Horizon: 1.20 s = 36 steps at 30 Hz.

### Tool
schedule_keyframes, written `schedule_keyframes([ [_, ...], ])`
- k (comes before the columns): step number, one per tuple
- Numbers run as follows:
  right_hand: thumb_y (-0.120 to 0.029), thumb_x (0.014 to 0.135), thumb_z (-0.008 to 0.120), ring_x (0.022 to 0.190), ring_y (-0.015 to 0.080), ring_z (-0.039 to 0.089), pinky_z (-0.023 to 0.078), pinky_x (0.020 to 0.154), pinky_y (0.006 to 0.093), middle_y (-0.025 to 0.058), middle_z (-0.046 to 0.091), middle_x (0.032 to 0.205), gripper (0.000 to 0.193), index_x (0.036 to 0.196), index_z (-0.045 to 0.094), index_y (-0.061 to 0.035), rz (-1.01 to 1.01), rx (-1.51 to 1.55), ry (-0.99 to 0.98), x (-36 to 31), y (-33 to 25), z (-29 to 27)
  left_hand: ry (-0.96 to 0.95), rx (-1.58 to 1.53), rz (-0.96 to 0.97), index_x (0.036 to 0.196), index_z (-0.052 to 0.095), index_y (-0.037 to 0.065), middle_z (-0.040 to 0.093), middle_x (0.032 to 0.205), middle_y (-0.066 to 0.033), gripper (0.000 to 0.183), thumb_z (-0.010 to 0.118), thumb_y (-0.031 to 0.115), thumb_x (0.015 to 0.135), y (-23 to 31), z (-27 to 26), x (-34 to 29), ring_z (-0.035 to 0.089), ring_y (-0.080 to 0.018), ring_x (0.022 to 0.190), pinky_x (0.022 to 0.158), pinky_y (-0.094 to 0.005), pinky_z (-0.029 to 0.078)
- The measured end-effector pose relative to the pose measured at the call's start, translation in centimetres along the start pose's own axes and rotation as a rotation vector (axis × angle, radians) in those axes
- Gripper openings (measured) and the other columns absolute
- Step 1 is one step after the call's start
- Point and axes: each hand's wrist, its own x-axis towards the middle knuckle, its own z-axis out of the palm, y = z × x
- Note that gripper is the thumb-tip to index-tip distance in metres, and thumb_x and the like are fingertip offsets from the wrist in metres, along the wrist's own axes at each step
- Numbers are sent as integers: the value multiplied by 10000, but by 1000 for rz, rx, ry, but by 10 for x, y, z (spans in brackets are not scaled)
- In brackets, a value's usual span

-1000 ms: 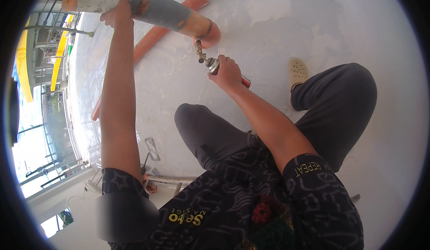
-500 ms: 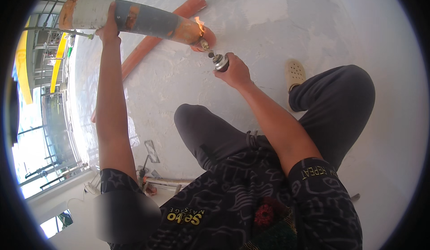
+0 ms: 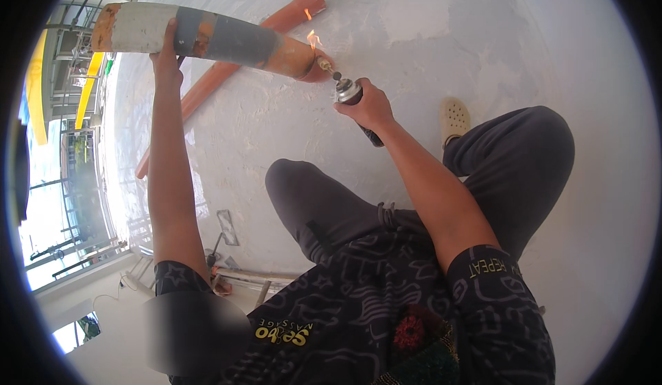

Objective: The person uses a blowtorch to heat a section of an orange pipe. They rotate the pipe to apply heat evenly around the circumference.

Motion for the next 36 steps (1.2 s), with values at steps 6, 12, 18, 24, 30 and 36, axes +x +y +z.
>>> schedule_keyframes([
  [6,-522,773,932,1068,348,776,602,936,434,206,786,1135,831,1352,618,-15,-29,-33,-3,-11,-2,-8,-63,-31,45,1571,429,15,510,1520,-169,988,944,445,847,8,1,-18,510,-323,1434,1169,-561,474],
  [12,-533,770,930,1080,335,771,601,940,425,204,782,1147,847,1355,618,-6,-22,-30,-56,-10,7,-8,-32,8,160,1523,477,-32,593,1428,-173,918,944,403,862,-8,2,-15,597,-303,1350,1096,-482,548],
  [18,-548,754,938,1073,323,772,600,942,414,197,784,1140,866,1351,625,-4,-13,-35,-101,12,13,-25,80,20,114,1504,402,-100,562,1434,-233,1021,962,419,826,-16,31,1,578,-336,1364,1126,-467,513],
  [24,-545,741,933,1095,348,769,603,952,433,220,779,1155,909,1379,608,15,-10,18,-141,-17,13,18,7,-1,151,1534,217,-162,465,1490,-293,1331,1014,528,723,-22,-10,-19,493,-365,1449,1245,-449,400],
  [30,-537,744,933,1110,347,762,595,964,431,210,776,1165,891,1371,608,6,-15,-1,-153,-130,4,146,34,42,225,1531,334,-136,516,1488,-241,1099,966,427,831,-40,-144,-109,538,-328,1400,1211,-447,428],
  [36,-491,759,943,1127,355,754,589,970,447,200,773,1180,848,1372,600,-17,10,19,-128,-235,1,247,63,42,209,1549,239,-147,474,1496,-272,1266,997,490,759,-51,-255,-180,506,-341,1429,1236,-439,406],
])
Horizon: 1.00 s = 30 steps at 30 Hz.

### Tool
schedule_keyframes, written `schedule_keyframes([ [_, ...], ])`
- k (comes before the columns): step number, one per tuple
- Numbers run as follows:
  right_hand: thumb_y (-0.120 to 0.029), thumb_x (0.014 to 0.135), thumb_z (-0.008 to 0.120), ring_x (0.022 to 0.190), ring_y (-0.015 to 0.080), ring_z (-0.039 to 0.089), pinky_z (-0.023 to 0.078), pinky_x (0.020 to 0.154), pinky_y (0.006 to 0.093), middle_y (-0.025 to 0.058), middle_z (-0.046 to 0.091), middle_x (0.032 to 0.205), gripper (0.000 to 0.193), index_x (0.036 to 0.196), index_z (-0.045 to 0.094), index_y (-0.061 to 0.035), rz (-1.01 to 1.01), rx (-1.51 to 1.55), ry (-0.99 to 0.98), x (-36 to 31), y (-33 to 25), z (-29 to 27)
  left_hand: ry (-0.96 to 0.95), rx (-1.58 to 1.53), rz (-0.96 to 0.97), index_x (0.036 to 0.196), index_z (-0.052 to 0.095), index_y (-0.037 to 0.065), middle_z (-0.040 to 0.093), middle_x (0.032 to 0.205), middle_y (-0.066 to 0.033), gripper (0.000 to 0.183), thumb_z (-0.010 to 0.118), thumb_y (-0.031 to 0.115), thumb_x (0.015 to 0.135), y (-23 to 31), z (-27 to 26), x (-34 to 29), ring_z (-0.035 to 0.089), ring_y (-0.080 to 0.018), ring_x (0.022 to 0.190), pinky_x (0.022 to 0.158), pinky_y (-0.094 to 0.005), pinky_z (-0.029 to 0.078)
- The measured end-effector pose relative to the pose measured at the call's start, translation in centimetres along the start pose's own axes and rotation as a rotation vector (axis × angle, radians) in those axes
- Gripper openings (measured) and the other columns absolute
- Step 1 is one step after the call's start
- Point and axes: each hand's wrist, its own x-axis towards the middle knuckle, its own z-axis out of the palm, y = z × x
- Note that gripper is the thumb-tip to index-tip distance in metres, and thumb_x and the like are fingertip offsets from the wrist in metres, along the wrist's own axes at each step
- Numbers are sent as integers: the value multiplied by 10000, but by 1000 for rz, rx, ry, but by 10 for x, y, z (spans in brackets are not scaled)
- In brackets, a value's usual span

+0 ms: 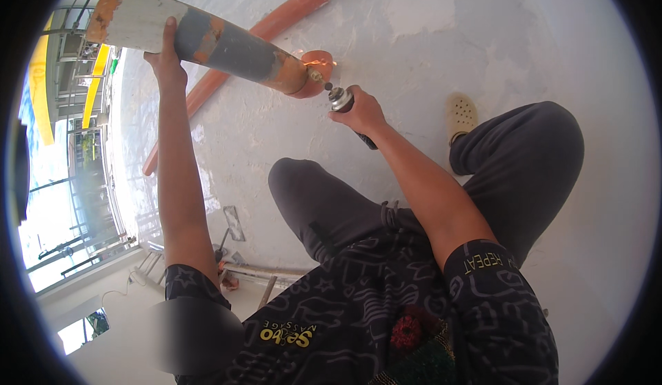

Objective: The person uses a blowtorch to heat a section of an orange pipe. They rotate the pipe to apply heat evenly around the circumference.

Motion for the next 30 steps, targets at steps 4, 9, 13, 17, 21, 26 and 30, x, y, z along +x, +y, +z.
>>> schedule_keyframes([
  [4,-468,769,944,1142,359,747,584,979,456,195,768,1201,808,1359,606,-32,-7,17,61,-20,1,7,90,79,-68,1554,220,-139,462,1501,-287,1283,982,521,761,13,-2,-15,505,-357,1429,1237,-442,407],
  [9,-441,782,942,1152,355,743,581,987,458,188,762,1215,779,1356,606,-35,6,42,105,-27,3,-22,175,84,-163,1577,117,-126,425,1515,-307,1360,966,550,757,46,38,-17,485,-385,1453,1249,-444,402],
  [13,-430,788,943,1155,355,740,578,992,461,184,760,1218,767,1354,606,-36,-10,48,117,-35,4,-43,169,-36,-217,1603,99,-112,447,1513,-287,1356,951,528,764,69,54,-9,490,-383,1455,1249,-439,393],
  [17,-425,789,944,1141,362,742,581,981,463,182,761,1200,765,1350,606,-31,1,26,107,-50,0,-95,35,108,-231,1620,131,-111,463,1509,-276,1341,951,504,755,98,87,6,500,-380,1448,1252,-437,374],
  [21,-419,791,944,1125,358,747,589,961,460,180,761,1182,758,1341,605,-22,31,37,67,-33,6,-248,-67,149,-153,1584,183,-146,475,1494,-287,1350,982,518,723,153,216,35,520,-373,1427,1248,-430,389],
  [26,-388,779,946,1106,350,751,590,940,448,191,758,1155,703,1281,630,-11,-9,41,-20,100,58,-623,162,35,-107,1527,191,-183,495,1461,-292,1357,1025,489,695,244,582,83,541,-362,1403,1224,-421,438],
  [30,-399,794,949,1064,332,762,590,941,432,168,769,1143,727,1320,613,-27,-55,-30,5,272,116,-1014,203,32,-173,1515,212,-164,501,1459,-284,1302,1032,440,704,328,978,142,575,-347,1358,1183,-416,485],
])
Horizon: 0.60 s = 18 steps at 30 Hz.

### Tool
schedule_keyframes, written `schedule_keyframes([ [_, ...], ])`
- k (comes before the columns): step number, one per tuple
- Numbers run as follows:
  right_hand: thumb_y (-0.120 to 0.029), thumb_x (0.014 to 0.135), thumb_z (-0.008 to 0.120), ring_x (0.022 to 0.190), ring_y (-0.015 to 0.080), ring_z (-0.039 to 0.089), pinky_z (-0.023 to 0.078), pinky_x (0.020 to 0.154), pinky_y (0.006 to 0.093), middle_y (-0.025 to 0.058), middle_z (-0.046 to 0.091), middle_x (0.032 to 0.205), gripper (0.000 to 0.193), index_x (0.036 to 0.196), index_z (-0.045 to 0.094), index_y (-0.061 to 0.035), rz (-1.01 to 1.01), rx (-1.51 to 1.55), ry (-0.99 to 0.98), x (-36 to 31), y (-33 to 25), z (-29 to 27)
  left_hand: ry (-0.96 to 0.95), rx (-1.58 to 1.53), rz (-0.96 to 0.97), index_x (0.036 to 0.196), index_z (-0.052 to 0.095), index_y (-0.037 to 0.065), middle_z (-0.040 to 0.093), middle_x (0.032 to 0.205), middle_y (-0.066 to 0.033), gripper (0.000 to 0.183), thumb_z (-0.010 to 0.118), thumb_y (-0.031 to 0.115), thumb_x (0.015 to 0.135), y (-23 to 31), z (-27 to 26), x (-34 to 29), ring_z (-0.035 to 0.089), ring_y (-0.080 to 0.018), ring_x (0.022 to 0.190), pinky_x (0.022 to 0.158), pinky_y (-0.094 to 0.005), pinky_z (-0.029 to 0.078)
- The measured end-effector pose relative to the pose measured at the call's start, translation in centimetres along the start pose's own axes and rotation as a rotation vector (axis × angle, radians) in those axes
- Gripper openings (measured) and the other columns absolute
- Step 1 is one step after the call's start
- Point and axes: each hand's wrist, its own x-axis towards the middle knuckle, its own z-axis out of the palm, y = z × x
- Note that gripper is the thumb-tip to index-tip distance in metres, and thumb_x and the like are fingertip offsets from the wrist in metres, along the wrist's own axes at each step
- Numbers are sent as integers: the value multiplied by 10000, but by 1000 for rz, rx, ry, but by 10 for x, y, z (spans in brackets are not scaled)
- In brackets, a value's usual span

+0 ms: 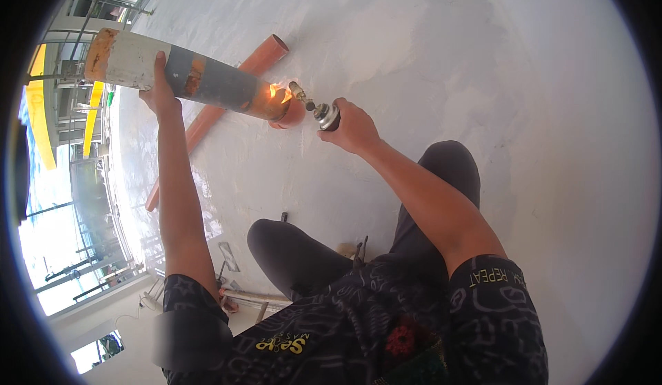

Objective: The person uses a blowtorch to heat a section of an orange pipe. They rotate the pipe to apply heat evenly around the circumference.

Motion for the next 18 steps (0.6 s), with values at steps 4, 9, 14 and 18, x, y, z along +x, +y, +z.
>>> schedule_keyframes([
  [4,-387,800,946,1069,336,758,587,941,439,164,768,1136,709,1317,616,-32,-26,11,77,154,59,-248,-15,-5,102,1522,244,-140,535,1440,-245,1238,1024,398,726,59,286,19,613,-327,1312,1152,-400,514],
  [9,-410,811,945,1031,288,769,597,919,414,134,780,1122,709,1321,620,-39,106,94,257,316,115,-179,-108,-272,149,1483,423,-84,624,1363,-167,998,1000,313,772,-80,366,117,665,-265,1220,1104,-380,542],
  [14,-395,827,946,1012,231,774,611,915,391,114,784,1127,713,1346,611,-38,193,157,444,420,156,-9,-205,-507,97,1397,576,-51,675,1306,-122,800,984,273,790,-294,356,205,685,-223,1156,1046,-379,565],
  [18,-375,837,943,1000,217,776,614,904,380,115,785,1129,717,1366,599,-34,235,152,597,426,139,128,-192,-622,-69,1413,511,-61,655,1303,-135,843,971,290,801,-394,284,251,686,-236,1155,1029,-378,578],
])
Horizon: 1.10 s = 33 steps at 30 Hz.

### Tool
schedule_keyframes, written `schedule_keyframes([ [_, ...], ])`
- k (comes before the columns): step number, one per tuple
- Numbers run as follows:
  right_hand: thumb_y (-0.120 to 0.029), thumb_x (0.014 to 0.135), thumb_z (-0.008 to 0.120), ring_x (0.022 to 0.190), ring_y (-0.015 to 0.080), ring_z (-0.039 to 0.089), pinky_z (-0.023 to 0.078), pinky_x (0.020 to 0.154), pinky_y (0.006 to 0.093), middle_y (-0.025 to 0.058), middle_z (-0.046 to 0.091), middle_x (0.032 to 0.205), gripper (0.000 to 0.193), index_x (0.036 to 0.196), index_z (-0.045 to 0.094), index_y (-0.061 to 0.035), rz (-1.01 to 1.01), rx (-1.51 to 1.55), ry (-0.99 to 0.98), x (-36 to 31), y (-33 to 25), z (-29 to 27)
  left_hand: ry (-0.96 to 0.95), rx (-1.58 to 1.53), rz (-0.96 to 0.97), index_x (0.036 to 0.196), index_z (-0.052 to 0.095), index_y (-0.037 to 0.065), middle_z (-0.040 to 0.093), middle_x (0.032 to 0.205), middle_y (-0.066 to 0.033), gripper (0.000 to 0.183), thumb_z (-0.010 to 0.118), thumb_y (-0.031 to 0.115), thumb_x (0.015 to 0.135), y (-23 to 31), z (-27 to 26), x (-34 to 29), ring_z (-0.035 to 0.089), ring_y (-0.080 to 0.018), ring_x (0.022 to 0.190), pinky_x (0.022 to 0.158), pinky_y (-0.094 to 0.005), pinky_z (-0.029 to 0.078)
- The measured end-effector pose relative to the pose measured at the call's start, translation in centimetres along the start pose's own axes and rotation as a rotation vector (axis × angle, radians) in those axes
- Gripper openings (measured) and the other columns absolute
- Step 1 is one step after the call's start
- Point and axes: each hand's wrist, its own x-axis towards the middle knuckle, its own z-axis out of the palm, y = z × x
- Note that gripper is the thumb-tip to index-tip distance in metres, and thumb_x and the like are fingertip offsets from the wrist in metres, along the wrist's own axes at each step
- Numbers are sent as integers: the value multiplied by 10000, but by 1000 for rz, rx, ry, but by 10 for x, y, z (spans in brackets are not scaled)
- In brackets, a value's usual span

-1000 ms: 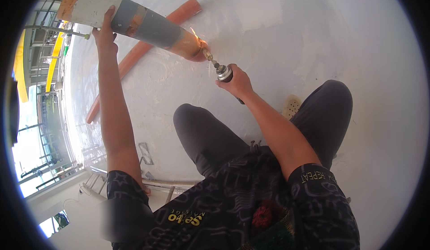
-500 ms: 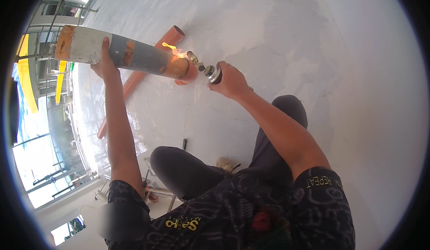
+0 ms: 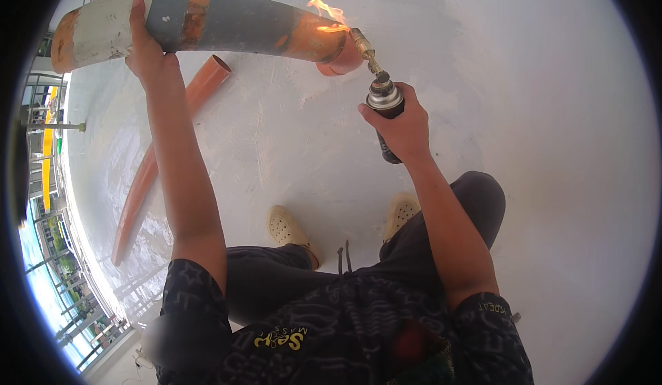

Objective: The person uses a blowtorch to heat a section of an orange pipe. They rotate the pipe to apply heat evenly around the circumference.

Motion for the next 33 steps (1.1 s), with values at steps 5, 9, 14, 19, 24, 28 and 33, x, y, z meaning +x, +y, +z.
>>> schedule_keyframes([
  [5,-370,835,944,974,197,772,615,877,371,109,789,1128,710,1350,606,-18,-4,-6,62,-242,-20,200,89,-85,-153,1532,163,-47,514,1396,-242,1161,968,358,800,86,-267,4,653,-331,1236,1067,-446,621],
  [9,-372,835,951,988,180,760,609,888,354,91,782,1132,700,1346,618,-29,-39,-39,100,-440,-44,307,129,-82,-132,1536,158,-54,467,1453,-254,1189,971,392,792,205,-446,-5,592,-384,1326,1029,-550,649],
  [14,-354,826,939,997,234,766,603,896,389,126,774,1113,703,1340,604,-10,-45,-44,119,-606,-65,287,121,-13,-169,1548,136,-65,468,1476,-249,1258,995,407,760,353,-518,-72,603,-377,1322,1048,-536,637],
  [19,-351,821,936,1043,267,754,591,923,409,131,763,1144,695,1335,603,-23,-128,-72,87,-630,-76,124,193,25,-270,1554,113,-81,469,1488,-246,1303,1014,390,738,455,-407,-154,614,-359,1317,1063,-498,640],
  [24,-355,819,947,1097,278,743,581,970,421,130,755,1190,698,1338,608,-34,-161,-176,126,-605,-57,0,230,-4,-254,1542,134,-27,453,1485,-258,1287,1021,396,711,479,-293,-215,554,-445,1349,937,-767,612],
  [28,-397,796,945,1177,352,673,556,987,490,149,694,1226,739,1341,593,-43,-189,-185,135,-593,-33,-1,259,-4,-252,1542,132,-32,459,1485,-259,1297,1025,383,699,470,-278,-232,556,-443,1347,911,-758,624],
  [33,-415,804,941,1190,362,656,554,982,505,155,683,1235,735,1327,591,-35,-203,-250,136,-590,-6,81,253,14,-305,1537,137,-44,482,1466,-258,1305,1027,393,688,441,-336,-228,561,-439,1347,932,-693,647],
])
